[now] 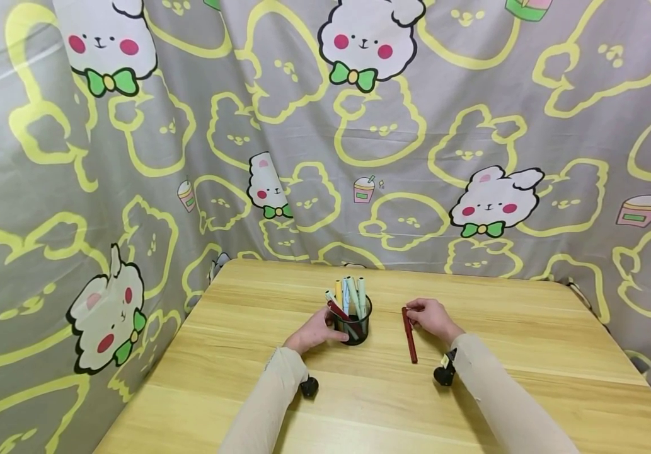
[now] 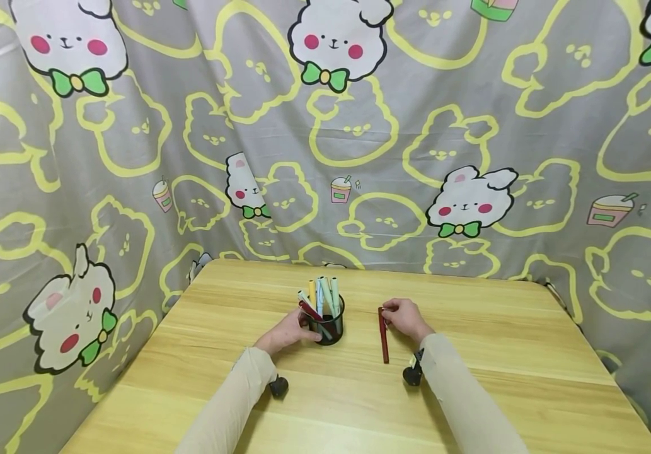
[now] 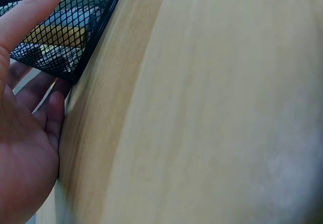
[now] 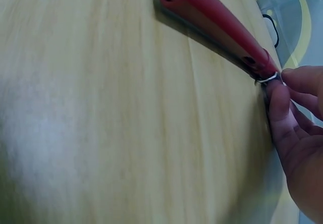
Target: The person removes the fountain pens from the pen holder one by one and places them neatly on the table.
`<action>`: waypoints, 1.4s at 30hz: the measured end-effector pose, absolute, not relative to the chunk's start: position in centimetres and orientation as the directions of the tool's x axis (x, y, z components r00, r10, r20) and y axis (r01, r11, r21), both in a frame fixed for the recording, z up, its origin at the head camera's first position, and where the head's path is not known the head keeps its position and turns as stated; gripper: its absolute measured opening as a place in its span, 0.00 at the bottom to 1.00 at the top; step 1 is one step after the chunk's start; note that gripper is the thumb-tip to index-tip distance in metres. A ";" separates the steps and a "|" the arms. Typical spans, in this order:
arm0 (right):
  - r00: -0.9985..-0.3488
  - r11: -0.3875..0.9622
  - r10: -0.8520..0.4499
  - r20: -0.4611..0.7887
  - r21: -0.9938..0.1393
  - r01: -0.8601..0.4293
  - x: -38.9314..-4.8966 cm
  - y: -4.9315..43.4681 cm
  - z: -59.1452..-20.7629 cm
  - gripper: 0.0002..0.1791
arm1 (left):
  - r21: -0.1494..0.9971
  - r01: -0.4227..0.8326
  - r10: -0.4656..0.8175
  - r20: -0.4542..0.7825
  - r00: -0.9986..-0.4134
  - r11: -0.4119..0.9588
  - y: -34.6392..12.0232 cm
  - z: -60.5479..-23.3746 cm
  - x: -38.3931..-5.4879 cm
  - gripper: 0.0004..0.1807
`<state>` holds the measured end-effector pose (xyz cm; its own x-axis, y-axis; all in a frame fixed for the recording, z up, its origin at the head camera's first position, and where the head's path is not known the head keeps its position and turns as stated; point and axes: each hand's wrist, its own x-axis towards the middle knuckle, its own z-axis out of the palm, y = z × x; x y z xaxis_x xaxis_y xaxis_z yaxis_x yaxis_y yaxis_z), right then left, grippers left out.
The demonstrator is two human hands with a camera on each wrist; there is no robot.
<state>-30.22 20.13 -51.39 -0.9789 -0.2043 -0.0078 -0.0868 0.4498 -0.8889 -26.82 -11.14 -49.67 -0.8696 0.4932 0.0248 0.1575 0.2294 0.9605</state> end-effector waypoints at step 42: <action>-0.930 0.285 -0.350 0.113 -0.933 -0.221 -31.2 11.8 -45.5 0.28 | 0.964 0.156 0.499 0.029 -0.866 0.215 -11.1 -49.4 -26.8 0.36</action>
